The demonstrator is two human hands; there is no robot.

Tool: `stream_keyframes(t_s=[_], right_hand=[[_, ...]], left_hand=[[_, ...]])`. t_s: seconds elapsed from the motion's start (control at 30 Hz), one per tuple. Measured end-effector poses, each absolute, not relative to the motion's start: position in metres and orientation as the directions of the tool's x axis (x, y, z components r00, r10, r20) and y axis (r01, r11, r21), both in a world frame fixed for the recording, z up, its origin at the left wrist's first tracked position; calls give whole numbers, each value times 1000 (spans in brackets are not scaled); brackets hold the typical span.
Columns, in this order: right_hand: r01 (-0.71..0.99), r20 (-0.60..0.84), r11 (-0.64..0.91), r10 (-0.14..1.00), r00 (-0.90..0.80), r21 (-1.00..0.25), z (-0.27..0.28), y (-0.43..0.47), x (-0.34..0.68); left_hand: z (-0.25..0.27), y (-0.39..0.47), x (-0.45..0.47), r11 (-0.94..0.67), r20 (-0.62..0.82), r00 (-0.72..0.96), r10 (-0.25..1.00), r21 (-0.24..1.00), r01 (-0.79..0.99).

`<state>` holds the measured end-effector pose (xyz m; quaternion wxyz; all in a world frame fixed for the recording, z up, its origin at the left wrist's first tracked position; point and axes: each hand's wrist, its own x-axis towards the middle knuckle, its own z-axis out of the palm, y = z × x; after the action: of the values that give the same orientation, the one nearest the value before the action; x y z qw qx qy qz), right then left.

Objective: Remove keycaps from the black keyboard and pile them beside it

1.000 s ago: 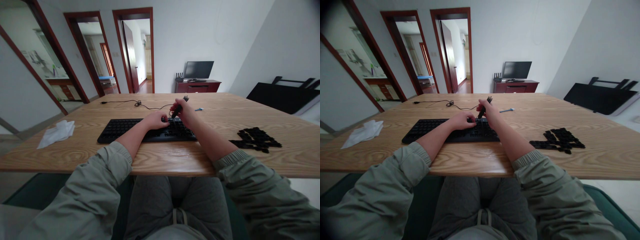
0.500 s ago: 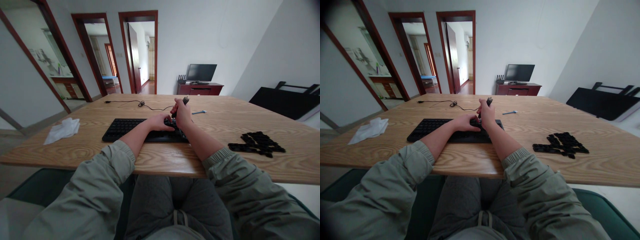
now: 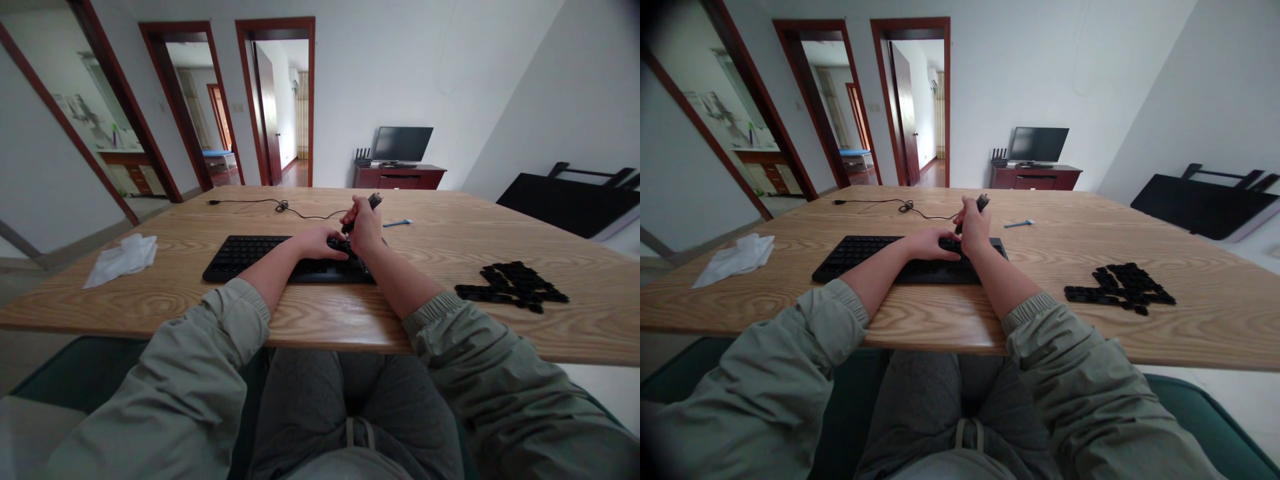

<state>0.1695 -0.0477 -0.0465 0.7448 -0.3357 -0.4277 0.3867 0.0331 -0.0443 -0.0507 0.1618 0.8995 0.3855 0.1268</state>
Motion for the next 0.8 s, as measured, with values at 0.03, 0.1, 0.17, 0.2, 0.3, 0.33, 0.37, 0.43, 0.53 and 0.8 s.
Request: stream_keyframes(t_s=[0.03, 0.1, 0.17, 0.2, 0.3, 0.33, 0.37, 0.43, 0.53, 0.8], right_hand=[[-303, 373, 475, 864, 339, -826, -46, -47, 169], [-308, 363, 473, 863, 352, -825, -46, -47, 168], [-302, 355, 471, 860, 366, -829, -46, -45, 168], [-301, 353, 470, 859, 370, -829, -46, -45, 167], [-290, 353, 473, 855, 380, -832, -46, -43, 166], [-275, 356, 474, 852, 384, -837, -47, -42, 166], [-256, 359, 474, 849, 388, -842, -47, -42, 166], [-231, 360, 473, 843, 401, -850, -46, -41, 166], [-261, 334, 465, 843, 422, -846, -45, -41, 166], [-400, 295, 473, 853, 431, -785, -43, -42, 166]], left_hand=[[-51, -45, 33, -646, 103, 665, 739, 386, 658], [-52, -44, 32, -645, 108, 663, 741, 390, 657], [-53, -44, 31, -651, 120, 667, 735, 399, 645], [-54, -43, 31, -654, 128, 669, 732, 407, 638], [-55, -41, 34, -634, 151, 641, 752, 433, 641], [-55, -40, 36, -613, 151, 618, 772, 438, 658], [-56, -39, 39, -588, 149, 590, 793, 438, 680], [-56, -38, 44, -544, 151, 537, 830, 428, 721], [-58, -38, 48, -534, 184, 507, 842, 415, 736], [-60, -41, 46, -562, 234, 515, 825, 431, 706]])
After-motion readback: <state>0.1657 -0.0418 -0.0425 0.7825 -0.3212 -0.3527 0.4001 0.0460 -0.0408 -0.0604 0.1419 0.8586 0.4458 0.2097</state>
